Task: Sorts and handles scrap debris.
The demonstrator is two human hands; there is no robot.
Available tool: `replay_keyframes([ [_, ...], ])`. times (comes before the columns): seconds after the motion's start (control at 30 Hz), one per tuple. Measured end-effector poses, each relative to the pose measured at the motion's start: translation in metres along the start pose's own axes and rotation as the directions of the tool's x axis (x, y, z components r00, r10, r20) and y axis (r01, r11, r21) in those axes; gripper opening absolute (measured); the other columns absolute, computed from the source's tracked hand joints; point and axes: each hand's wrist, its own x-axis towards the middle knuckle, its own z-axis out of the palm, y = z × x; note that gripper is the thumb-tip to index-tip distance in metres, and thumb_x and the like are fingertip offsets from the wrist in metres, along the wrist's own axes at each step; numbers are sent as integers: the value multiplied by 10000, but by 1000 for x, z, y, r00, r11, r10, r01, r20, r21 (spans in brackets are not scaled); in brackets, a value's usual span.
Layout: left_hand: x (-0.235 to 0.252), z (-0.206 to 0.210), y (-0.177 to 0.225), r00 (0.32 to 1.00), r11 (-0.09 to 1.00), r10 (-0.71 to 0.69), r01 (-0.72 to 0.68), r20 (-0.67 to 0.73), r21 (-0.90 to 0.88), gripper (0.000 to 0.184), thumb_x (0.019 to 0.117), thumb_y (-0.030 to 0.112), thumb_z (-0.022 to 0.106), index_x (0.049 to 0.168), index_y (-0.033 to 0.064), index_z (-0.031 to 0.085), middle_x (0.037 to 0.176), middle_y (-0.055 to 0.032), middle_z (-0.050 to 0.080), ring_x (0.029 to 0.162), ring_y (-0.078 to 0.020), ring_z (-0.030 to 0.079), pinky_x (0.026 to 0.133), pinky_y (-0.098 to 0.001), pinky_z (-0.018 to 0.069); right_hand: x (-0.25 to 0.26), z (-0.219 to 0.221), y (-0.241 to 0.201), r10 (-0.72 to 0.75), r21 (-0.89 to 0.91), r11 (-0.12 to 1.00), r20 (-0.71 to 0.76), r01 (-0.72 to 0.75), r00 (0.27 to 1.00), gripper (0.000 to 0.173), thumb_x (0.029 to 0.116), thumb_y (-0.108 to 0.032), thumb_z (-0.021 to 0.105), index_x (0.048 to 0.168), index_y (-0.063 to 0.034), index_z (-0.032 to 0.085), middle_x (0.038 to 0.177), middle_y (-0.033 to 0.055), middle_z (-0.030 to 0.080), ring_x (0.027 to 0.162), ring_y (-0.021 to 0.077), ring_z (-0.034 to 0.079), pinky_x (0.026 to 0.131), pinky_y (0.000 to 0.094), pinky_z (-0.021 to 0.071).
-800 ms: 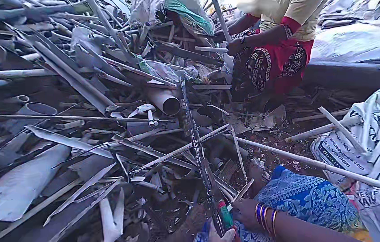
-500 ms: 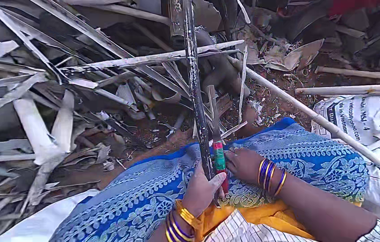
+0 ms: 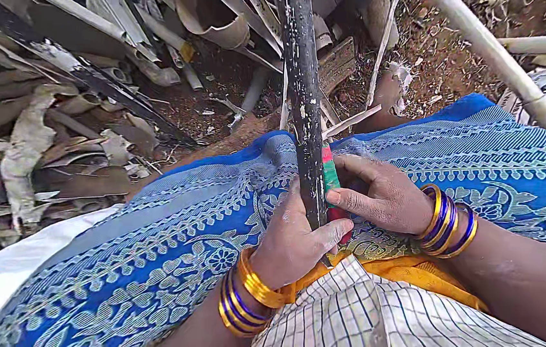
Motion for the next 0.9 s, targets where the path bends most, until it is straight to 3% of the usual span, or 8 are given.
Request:
replay_keyframes([
  [0.17, -9, 0, 1, 995, 996, -19, 27, -100, 80, 532, 811, 47, 767, 1268, 52, 495, 771, 46, 693, 554, -38, 662, 536, -194, 591, 3, 10, -9, 90, 241, 967, -44, -77, 995, 229, 1036, -196, 503, 1148, -71, 660, 906, -55, 669, 810, -34, 638, 742, 166, 546],
  [0.3, -20, -7, 3, 981, 1000, 23, -22, -194, 9, 661, 837, -15, 726, 1430, 27, 437, 957, -23, 632, 543, -46, 586, 487, -168, 539, 7, 14, -17, 283, 592, 794, -162, -136, 945, 291, 1057, -148, 321, 1158, -26, 565, 935, 55, 722, 836, 122, 725, 785, 295, 613],
  [0.43, -29, -16, 2, 937, 995, 103, -97, -335, 33, 579, 865, -13, 704, 1361, 50, 413, 784, 18, 596, 525, -42, 570, 499, -169, 520, 12, 18, -23, 358, 699, 707, -223, -107, 907, 243, 1086, -150, 276, 1180, -58, 481, 798, 57, 671, 634, 145, 691, 613, 283, 609],
  [0.53, -38, -23, 5, 932, 976, 192, -148, -308, 159, 640, 803, -12, 739, 1366, 68, 445, 833, 43, 610, 651, -26, 626, 596, -176, 558, 8, 20, -22, 339, 677, 731, -254, -84, 906, 223, 1070, -169, 292, 1175, -83, 468, 736, 22, 609, 554, 103, 618, 530, 247, 556],
  [0.63, -57, -33, 9, 950, 941, 229, -159, -213, 298, 853, 756, 38, 767, 1503, 71, 357, 986, 29, 657, 811, -8, 665, 725, -173, 575, 2, 26, -20, 211, 464, 886, -387, -8, 898, 276, 1054, -186, 342, 1241, -39, 482, 774, 19, 574, 549, 74, 566, 513, 233, 514],
  [0.73, -78, -35, 12, 964, 908, 188, -98, -188, 408, 751, 905, 110, 669, 1556, 54, 299, 1022, -33, 683, 793, -61, 709, 723, -230, 612, -10, 29, -21, -151, -126, 986, -418, 107, 896, 366, 1074, -215, 469, 1339, 38, 487, 927, 127, 630, 710, 182, 629, 668, 360, 553],
  [0.8, -88, -32, 13, 955, 929, 171, -74, -242, 363, 645, 1018, 77, 539, 1583, 44, 231, 929, -55, 666, 670, -85, 702, 633, -235, 618, -23, 37, -24, -367, -464, 861, -285, 208, 886, 431, 1043, -206, 533, 1371, 73, 513, 1001, 208, 692, 827, 320, 708, 735, 483, 584],
  [0.9, -88, -25, 9, 906, 959, 231, -151, -354, 240, 331, 1073, 59, 425, 1402, 29, 421, 687, 34, 549, 478, -18, 535, 481, -159, 507, -29, 45, -25, -466, -732, 589, 39, 343, 884, 433, 1007, -163, 559, 1399, 21, 565, 984, 239, 672, 716, 402, 686, 592, 519, 556],
])
